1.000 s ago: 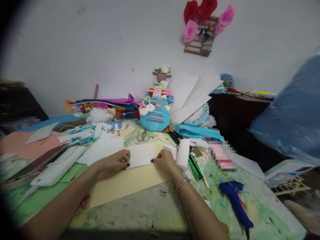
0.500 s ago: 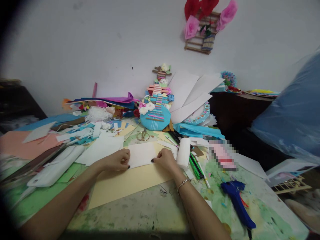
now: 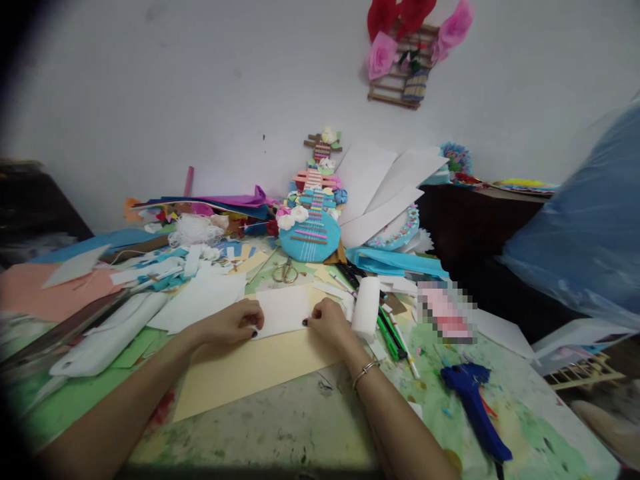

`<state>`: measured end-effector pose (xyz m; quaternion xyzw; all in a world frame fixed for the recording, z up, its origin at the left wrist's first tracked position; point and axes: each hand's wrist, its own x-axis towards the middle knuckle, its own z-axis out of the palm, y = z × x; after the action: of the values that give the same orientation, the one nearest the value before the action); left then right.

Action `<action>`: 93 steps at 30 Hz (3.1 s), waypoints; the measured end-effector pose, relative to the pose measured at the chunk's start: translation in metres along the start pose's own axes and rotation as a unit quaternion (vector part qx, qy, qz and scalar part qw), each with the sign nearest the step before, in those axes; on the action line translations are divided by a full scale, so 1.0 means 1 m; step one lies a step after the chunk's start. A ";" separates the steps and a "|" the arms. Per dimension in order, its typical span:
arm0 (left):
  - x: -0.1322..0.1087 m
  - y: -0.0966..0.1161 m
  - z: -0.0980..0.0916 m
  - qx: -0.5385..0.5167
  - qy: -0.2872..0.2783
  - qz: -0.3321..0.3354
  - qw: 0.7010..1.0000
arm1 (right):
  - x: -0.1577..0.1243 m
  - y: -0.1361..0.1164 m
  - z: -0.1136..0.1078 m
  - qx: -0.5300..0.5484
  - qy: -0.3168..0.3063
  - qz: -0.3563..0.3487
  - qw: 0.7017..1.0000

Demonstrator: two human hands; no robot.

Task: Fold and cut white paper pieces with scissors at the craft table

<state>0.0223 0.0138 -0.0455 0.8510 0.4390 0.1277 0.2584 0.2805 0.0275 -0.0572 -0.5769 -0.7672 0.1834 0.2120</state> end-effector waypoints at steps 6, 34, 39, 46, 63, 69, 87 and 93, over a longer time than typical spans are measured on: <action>0.001 0.000 0.002 0.012 0.008 -0.007 1.000 | -0.001 -0.001 0.001 -0.015 0.004 0.008 1.000; -0.016 0.065 0.078 0.408 0.095 0.032 0.907 | -0.021 -0.018 0.014 -0.114 0.089 -0.166 0.976; -0.022 0.064 0.099 0.368 0.158 -0.013 0.916 | -0.045 -0.036 0.030 -0.233 0.070 -0.301 0.922; -0.028 0.060 0.100 0.308 0.168 0.007 0.936 | -0.071 -0.039 0.045 -0.266 0.071 -0.280 0.920; -0.035 0.075 0.085 0.294 0.176 -0.037 0.939 | -0.080 -0.048 0.032 -0.251 0.006 -0.156 0.955; -0.039 0.082 0.079 0.306 0.178 -0.055 0.934 | -0.082 -0.048 0.028 -0.257 0.013 -0.114 0.960; -0.041 0.090 0.078 0.334 0.208 -0.121 0.911 | -0.078 -0.050 0.017 -0.264 0.032 -0.057 0.962; -0.043 0.095 0.079 0.344 0.233 -0.143 0.898 | -0.077 -0.045 0.018 -0.261 0.050 -0.050 0.963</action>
<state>0.0967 -0.0927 -0.0589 0.7607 0.6203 0.1248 -0.1447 0.2534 -0.0588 -0.0576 -0.5816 -0.8046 -0.0634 0.1013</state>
